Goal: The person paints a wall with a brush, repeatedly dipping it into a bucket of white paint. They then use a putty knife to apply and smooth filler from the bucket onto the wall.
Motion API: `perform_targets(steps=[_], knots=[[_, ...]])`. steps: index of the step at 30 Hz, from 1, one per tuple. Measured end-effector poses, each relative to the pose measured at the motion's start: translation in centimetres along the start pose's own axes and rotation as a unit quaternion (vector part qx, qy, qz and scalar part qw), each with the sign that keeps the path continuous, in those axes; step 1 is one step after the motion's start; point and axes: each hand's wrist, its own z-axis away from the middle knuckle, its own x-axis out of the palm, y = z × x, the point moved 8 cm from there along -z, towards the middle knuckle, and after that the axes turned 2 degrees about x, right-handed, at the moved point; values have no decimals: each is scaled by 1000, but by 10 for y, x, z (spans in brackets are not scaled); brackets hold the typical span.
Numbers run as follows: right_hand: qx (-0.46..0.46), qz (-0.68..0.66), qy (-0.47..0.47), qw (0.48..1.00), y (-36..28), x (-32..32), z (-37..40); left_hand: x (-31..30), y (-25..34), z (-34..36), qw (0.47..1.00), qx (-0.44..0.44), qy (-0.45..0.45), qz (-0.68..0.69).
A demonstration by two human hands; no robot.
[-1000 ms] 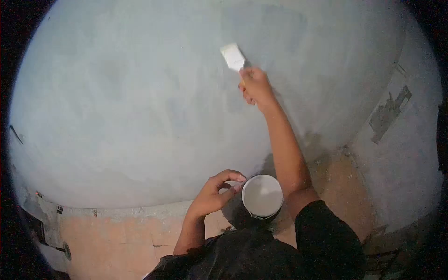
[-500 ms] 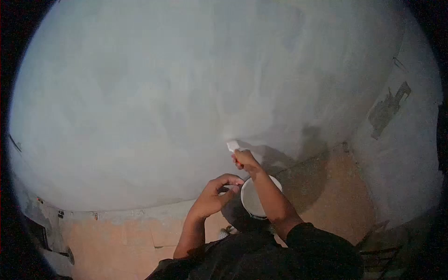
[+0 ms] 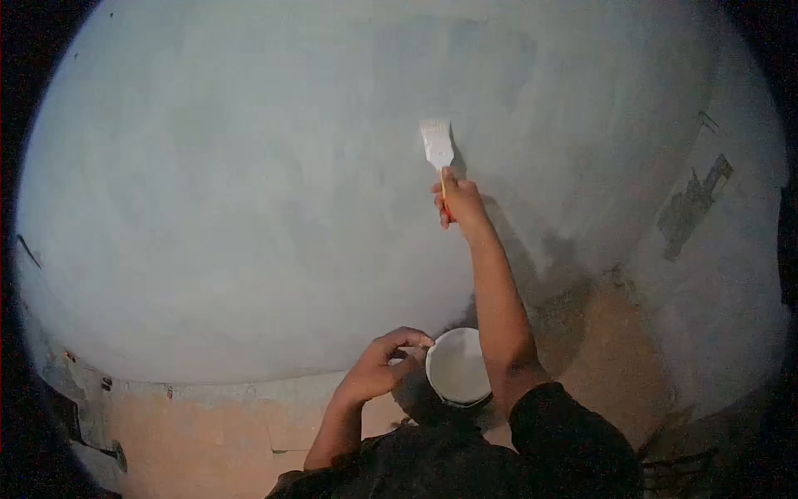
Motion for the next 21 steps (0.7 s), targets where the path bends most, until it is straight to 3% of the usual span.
perform_targets(steps=[4,14,18,19,20,21], knots=[[102,-64,-43,992,100,4,9,7,-3,-5,1000,-6,-7,8],[307,-60,-84,946,280,-7,60,24,-1,-27,1000,7,-10,6],[278,-27,-47,959,235,-17,50,26,2,-28,1000,11,-4,7],[298,-24,-15,954,197,21,38,-9,0,-9,1000,11,-2,11],[291,-14,-50,955,161,21,25,-10,0,-9,1000,3,-3,7],[244,4,4,970,90,15,29,-9,1,-9,1000,-2,-3,2]])
